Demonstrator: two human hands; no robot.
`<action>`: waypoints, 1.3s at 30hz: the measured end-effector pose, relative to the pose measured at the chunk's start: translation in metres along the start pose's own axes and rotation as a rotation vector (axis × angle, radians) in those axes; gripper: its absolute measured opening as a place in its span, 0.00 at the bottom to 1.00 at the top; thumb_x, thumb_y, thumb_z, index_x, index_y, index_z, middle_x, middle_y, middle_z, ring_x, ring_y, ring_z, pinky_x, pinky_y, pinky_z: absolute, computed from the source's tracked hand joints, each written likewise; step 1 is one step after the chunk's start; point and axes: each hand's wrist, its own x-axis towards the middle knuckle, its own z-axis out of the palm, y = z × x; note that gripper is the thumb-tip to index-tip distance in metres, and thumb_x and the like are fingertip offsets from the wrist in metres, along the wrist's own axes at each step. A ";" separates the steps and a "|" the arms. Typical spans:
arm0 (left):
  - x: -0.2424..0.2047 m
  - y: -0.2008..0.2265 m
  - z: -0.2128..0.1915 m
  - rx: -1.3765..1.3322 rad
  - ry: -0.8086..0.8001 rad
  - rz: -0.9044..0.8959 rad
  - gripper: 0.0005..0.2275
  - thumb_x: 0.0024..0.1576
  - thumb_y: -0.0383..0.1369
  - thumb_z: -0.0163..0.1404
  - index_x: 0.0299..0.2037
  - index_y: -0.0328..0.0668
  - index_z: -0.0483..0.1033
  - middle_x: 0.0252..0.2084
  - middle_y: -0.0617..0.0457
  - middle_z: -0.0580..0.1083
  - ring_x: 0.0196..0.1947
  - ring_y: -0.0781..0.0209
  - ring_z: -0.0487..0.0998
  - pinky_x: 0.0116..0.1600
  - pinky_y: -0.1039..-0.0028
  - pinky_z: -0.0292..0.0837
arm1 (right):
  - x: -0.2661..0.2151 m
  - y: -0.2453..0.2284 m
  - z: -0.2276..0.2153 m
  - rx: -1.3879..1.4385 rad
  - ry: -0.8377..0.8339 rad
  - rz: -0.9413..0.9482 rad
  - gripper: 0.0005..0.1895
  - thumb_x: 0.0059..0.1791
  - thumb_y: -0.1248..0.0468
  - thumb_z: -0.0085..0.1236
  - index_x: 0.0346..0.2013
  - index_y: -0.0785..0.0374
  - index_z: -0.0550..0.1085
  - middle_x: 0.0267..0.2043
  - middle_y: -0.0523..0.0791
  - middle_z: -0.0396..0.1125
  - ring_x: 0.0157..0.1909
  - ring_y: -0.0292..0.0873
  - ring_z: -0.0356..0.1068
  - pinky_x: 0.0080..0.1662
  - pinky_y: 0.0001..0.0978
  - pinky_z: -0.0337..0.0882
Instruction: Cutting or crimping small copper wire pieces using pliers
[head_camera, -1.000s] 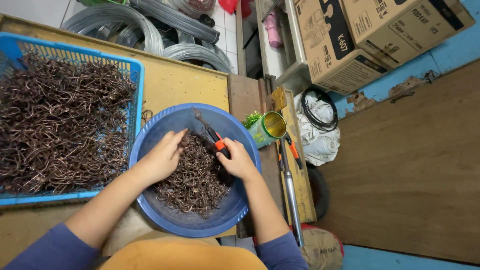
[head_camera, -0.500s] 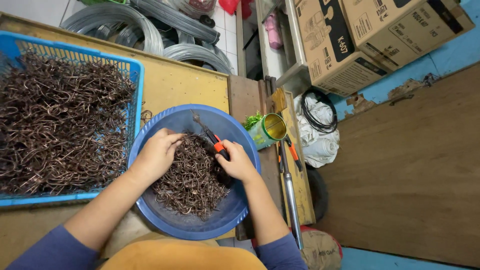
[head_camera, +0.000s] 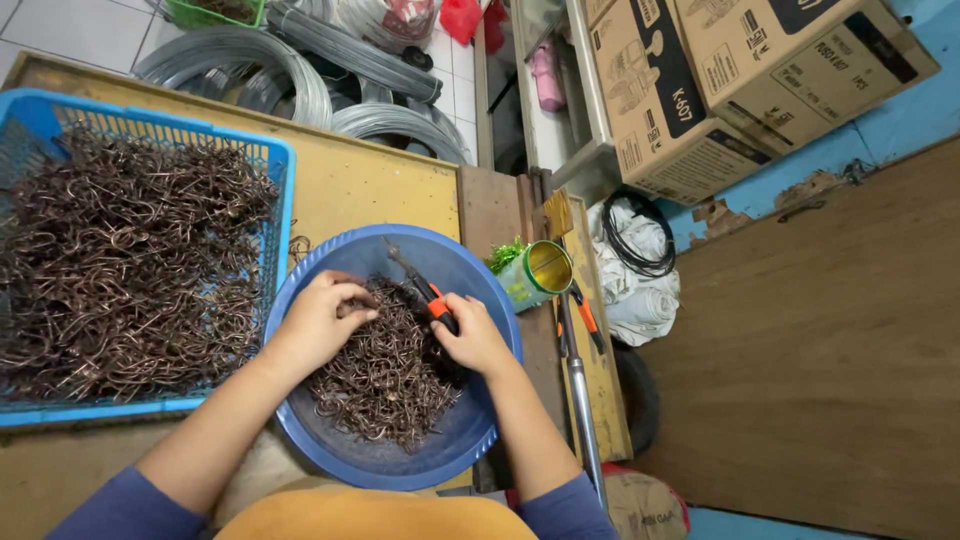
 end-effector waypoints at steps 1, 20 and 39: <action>0.000 0.001 0.000 0.001 0.000 0.000 0.08 0.52 0.35 0.68 0.41 0.56 0.89 0.59 0.49 0.79 0.44 0.46 0.87 0.47 0.65 0.84 | 0.000 -0.001 0.000 0.001 0.000 -0.001 0.15 0.49 0.56 0.65 0.48 0.55 0.76 0.33 0.52 0.75 0.47 0.62 0.78 0.74 0.65 0.57; -0.007 0.010 0.000 -0.248 -0.221 -0.047 0.20 0.56 0.14 0.53 0.60 0.28 0.76 0.62 0.34 0.74 0.62 0.37 0.78 0.65 0.59 0.77 | 0.002 -0.022 -0.009 0.052 0.140 0.280 0.11 0.46 0.51 0.71 0.38 0.50 0.82 0.27 0.48 0.72 0.34 0.52 0.75 0.38 0.40 0.72; -0.007 0.011 -0.013 0.046 0.025 -0.035 0.10 0.59 0.36 0.60 0.49 0.58 0.86 0.41 0.54 0.86 0.46 0.50 0.87 0.51 0.60 0.82 | 0.002 -0.031 -0.008 0.089 0.138 0.338 0.10 0.45 0.52 0.70 0.35 0.51 0.82 0.23 0.45 0.72 0.31 0.46 0.74 0.35 0.34 0.70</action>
